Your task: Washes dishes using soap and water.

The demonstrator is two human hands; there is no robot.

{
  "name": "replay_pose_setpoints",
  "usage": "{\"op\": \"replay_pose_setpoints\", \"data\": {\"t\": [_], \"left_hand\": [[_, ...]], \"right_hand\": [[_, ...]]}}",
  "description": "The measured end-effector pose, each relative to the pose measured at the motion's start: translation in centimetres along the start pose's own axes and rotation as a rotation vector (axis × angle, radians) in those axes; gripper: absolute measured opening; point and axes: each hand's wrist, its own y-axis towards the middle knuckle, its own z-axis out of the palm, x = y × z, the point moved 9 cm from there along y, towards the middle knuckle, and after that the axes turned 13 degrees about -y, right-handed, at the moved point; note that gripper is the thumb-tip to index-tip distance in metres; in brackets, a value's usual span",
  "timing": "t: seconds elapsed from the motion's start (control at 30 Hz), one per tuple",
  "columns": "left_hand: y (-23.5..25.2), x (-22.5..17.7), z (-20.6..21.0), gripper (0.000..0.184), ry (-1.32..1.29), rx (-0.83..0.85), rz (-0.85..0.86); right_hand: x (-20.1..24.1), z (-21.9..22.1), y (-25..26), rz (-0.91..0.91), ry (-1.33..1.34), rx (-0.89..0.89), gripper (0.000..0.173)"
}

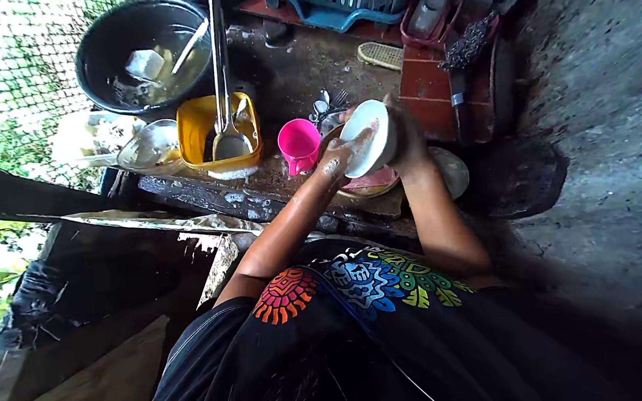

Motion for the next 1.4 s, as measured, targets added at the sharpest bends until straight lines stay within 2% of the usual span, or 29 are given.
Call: {"op": "replay_pose_setpoints", "data": {"t": [0.07, 0.13, 0.17, 0.23, 0.33, 0.43, 0.53, 0.6, 0.63, 0.7, 0.77, 0.8, 0.87, 0.97, 1.0, 1.07, 1.1, 1.17, 1.23, 1.3, 1.4], "left_hand": [[2.5, 0.6, -1.4, 0.022, -0.030, -0.015, 0.120], [3.9, 0.2, -2.7, 0.030, 0.202, -0.079, 0.256], [4.0, -0.4, -2.9, 0.034, 0.357, -0.093, 0.310], [4.1, -0.8, -2.5, 0.033, 0.612, -0.078, 0.377], [3.6, -0.2, -1.2, 0.032, 0.743, 0.043, 0.394], [3.7, 0.0, -1.0, 0.039, 0.637, 0.116, 0.342], [3.8, 0.4, -1.3, 0.050, 0.333, 0.214, 0.274], [4.0, 0.9, -1.7, 0.052, 0.093, 0.183, 0.210], [4.2, 1.4, -2.0, 0.052, 0.013, 0.160, 0.178], [4.7, 2.8, -2.8, 0.049, -0.096, 0.088, 0.104], [5.0, 4.1, -3.3, 0.044, -0.172, 0.051, 0.030], [5.0, 4.3, -3.2, 0.043, -0.177, 0.065, 0.021], [4.7, 4.3, -2.3, 0.053, -0.107, 0.133, 0.026], [3.4, 3.8, -0.3, 0.063, -0.068, 0.174, 0.005], [3.3, 3.7, -0.3, 0.062, -0.085, 0.177, 0.026], [3.1, 2.9, -1.1, 0.043, -0.085, 0.178, 0.094], [2.7, 2.3, -1.4, 0.043, -0.064, 0.186, 0.103], [2.5, 1.7, -1.7, 0.066, -0.073, 0.206, 0.089], [2.9, 1.5, -1.6, 0.066, -0.106, 0.214, 0.097], [2.9, 1.0, -0.6, 0.059, -0.048, 0.266, 0.192], [2.1, -0.1, 1.3, 0.058, 0.160, 0.354, 0.290]], "right_hand": [[-2.6, -1.2, -0.6, 0.167, -0.037, -0.008, 0.054], [-4.1, -1.9, -1.7, 0.279, -0.061, 0.010, 0.062], [-4.5, -2.1, -2.2, 0.299, -0.083, 0.010, 0.061], [-4.9, -2.7, -3.1, 0.295, -0.189, -0.082, 0.044], [-5.2, -3.8, -4.0, 0.310, -0.357, -0.310, 0.036], [-3.7, -4.7, -4.2, 0.247, -0.564, -0.380, 0.032], [-3.4, -5.0, -3.9, 0.268, -0.751, -0.257, 0.044], [-2.8, -4.8, -3.4, 0.281, -0.931, -0.160, 0.048], [-2.1, -4.8, -3.3, 0.259, -0.990, -0.154, 0.046], [0.5, -5.5, -3.4, 0.143, -1.001, -0.290, 0.040], [3.3, -6.1, -3.8, -0.057, -0.969, -0.478, 0.052], [4.3, -5.4, -4.0, -0.134, -0.989, -0.499, 0.062], [4.7, -2.6, -3.9, -0.258, -1.139, -0.449, 0.067], [2.1, 1.7, -3.3, -0.326, -1.345, -0.259, 0.048], [1.3, 2.5, -3.2, -0.368, -1.348, -0.191, 0.044], [0.4, 3.0, -3.5, -0.425, -1.273, -0.032, 0.043], [0.2, 2.8, -3.7, -0.444, -1.245, 0.033, 0.040], [0.5, 2.1, -4.2, -0.407, -1.330, 0.117, 0.035], [2.0, 1.4, -4.5, -0.323, -1.501, 0.119, 0.028], [4.1, 1.5, -4.5, -0.308, -1.592, 0.000, 0.027], [4.9, 2.6, -4.4, -0.533, -1.426, -0.204, 0.037]]}}
